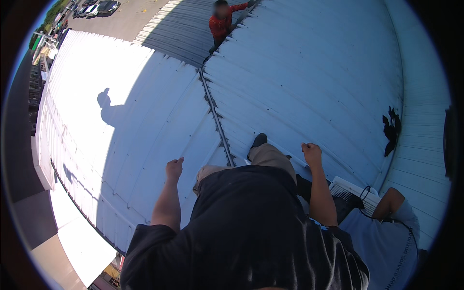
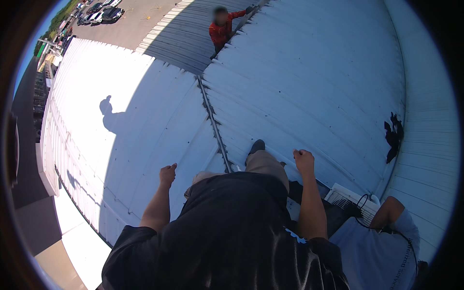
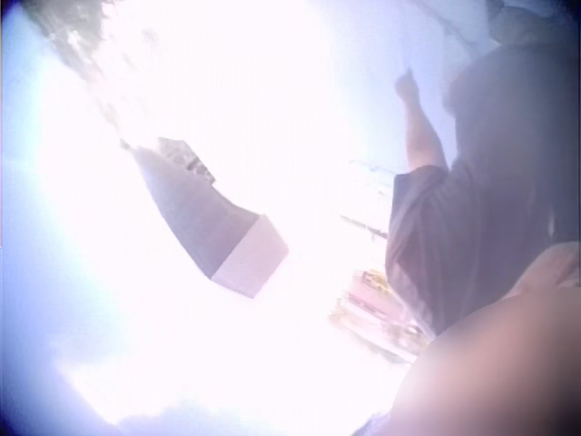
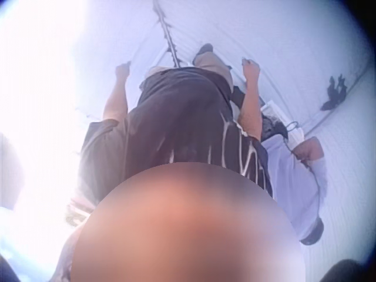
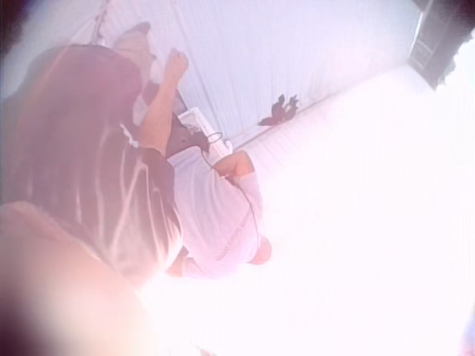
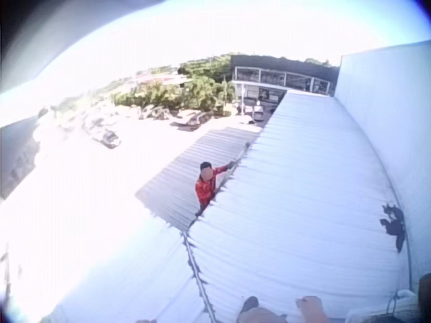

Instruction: The person works on a rooftop air conditioning unit, using a pressure gauge and a cordless drill to access and secure internal components. They remove and reattach panels while a coworker assists nearby.

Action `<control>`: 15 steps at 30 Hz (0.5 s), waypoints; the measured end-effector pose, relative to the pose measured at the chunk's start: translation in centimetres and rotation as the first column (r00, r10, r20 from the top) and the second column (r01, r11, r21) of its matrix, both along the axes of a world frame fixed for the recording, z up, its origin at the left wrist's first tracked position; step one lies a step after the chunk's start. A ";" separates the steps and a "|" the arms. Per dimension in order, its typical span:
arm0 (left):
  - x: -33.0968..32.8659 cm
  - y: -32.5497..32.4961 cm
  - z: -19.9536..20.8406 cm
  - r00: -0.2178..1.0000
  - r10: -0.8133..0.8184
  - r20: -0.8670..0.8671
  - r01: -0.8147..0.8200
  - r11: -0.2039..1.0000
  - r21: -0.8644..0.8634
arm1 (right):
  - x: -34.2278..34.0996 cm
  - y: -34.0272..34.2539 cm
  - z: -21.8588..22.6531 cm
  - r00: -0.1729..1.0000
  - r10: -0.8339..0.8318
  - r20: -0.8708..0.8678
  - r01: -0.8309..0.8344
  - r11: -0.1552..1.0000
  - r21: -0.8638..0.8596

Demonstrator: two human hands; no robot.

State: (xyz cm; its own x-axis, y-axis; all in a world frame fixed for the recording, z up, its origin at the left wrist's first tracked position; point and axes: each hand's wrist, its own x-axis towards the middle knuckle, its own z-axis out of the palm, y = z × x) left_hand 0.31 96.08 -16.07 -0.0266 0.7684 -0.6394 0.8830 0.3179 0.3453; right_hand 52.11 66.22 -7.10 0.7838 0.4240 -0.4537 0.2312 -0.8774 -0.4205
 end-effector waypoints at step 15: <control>26.3 6.3 2.0 0.942 -0.332 0.053 0.322 0.936 0.139 | 26.4 24.1 10.0 0.958 0.285 -0.041 -0.281 0.955 0.096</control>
